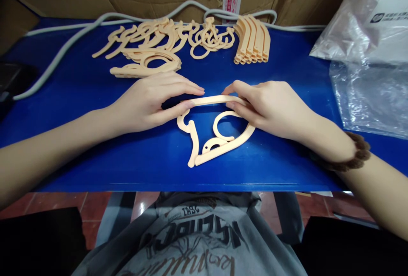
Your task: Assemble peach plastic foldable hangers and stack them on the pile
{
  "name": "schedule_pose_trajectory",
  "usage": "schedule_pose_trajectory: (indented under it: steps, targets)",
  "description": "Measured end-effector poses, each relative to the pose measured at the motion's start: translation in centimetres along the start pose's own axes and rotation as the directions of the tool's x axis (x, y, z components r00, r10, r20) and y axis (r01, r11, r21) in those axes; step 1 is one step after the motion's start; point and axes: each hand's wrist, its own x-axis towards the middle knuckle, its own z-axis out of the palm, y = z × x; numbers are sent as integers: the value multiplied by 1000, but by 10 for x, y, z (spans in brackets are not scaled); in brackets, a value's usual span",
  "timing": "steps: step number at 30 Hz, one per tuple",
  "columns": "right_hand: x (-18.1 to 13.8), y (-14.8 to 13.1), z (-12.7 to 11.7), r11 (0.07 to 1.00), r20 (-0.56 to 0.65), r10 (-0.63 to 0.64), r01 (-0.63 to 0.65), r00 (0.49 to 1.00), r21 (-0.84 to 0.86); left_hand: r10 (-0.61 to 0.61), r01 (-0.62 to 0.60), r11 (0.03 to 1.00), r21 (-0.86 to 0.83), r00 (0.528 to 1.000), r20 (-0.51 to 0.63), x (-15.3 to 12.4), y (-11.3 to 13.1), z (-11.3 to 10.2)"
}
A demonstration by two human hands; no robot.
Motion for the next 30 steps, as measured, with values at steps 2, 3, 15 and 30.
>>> schedule_pose_trajectory:
  steps: [2, 3, 15, 30]
  targets:
    - [1, 0, 1, 1000, -12, 1, -1, 1000, 18, 19, -19, 1000, 0, 1000, -3, 0, -1, 1]
    - [1, 0, 1, 999, -16, 4, -3, 1000, 33, 31, -31, 1000, 2, 999, -7, 0, -2, 1]
    - [-4, -7, -1, 1000, -120, -3, 3, 993, -1, -15, 11, 997, -73, 998, -60, 3, 4, -4]
    - [-4, -5, -8, 997, -179, 71, -77, 981, -29, -113, 111, 990, -83, 993, -28, 3, 2, -6]
